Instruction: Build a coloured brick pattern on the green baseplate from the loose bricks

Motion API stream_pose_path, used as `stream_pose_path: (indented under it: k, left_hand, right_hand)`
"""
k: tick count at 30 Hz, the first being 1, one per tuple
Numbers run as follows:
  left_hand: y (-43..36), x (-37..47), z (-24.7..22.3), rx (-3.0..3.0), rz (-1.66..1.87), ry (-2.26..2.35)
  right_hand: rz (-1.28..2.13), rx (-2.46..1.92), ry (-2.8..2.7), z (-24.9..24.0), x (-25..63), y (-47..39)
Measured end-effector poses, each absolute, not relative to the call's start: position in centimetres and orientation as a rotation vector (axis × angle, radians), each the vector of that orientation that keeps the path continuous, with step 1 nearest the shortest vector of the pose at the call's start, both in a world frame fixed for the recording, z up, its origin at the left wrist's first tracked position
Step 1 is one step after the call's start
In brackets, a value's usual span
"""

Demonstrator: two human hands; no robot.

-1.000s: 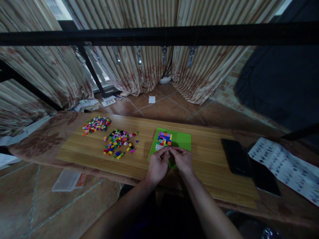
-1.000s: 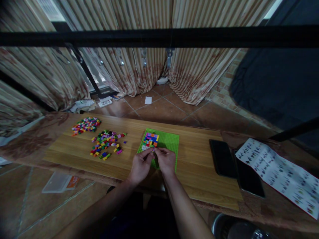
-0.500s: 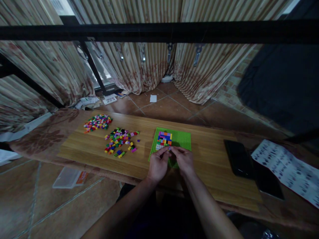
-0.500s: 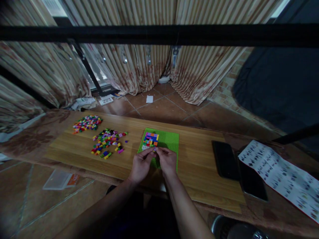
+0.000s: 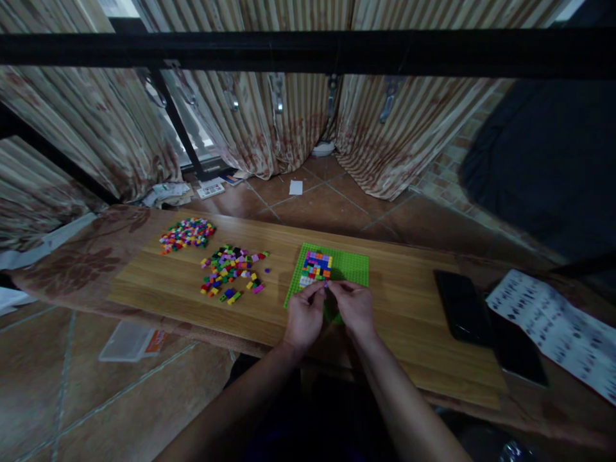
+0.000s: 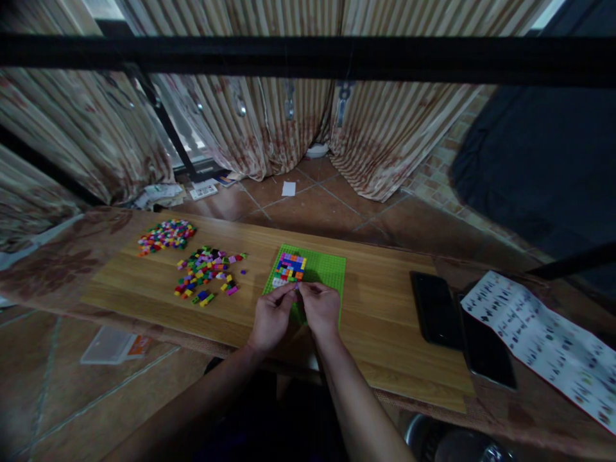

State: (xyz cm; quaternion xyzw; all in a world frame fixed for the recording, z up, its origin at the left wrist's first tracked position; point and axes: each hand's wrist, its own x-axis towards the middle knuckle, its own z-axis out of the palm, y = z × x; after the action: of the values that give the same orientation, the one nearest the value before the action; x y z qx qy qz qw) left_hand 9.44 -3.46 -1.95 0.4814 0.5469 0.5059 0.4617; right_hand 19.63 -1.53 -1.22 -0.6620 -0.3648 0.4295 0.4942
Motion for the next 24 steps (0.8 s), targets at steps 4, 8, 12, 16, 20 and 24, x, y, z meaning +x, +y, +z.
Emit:
stream_pose_path:
  k: [4,8,12,16,20,24]
  left_hand:
    - [-3.4,9.5,-1.9,1.170,1.256,1.373]
    - [-3.4,9.5,-2.1,1.218,1.247,1.391]
    - [-3.4,9.3,-2.2,1.261,1.232,1.387]
    - [-3.2,9.0,-2.2,1.275,1.219,1.390]
    - [-3.2,8.7,-2.0,1.319,1.181,1.397]
    - [-3.3,8.5,-1.6,1.384,1.173,1.414]
  right_hand:
    - [1.020,-1.640,-0.904,-1.4,19.6,-1.4]
    - [0.999,-1.602,-0.900,-1.6,19.4,-1.5]
    - [0.986,-1.589,-0.888,-1.6,19.3,-1.6]
    - [1.025,-1.582,-0.836,-1.9,19.3,-1.5]
    - [1.101,-1.542,-0.777,-2.4,19.3,-1.3]
    - [1.172,-1.477,-0.750,-2.4,19.4,-1.6]
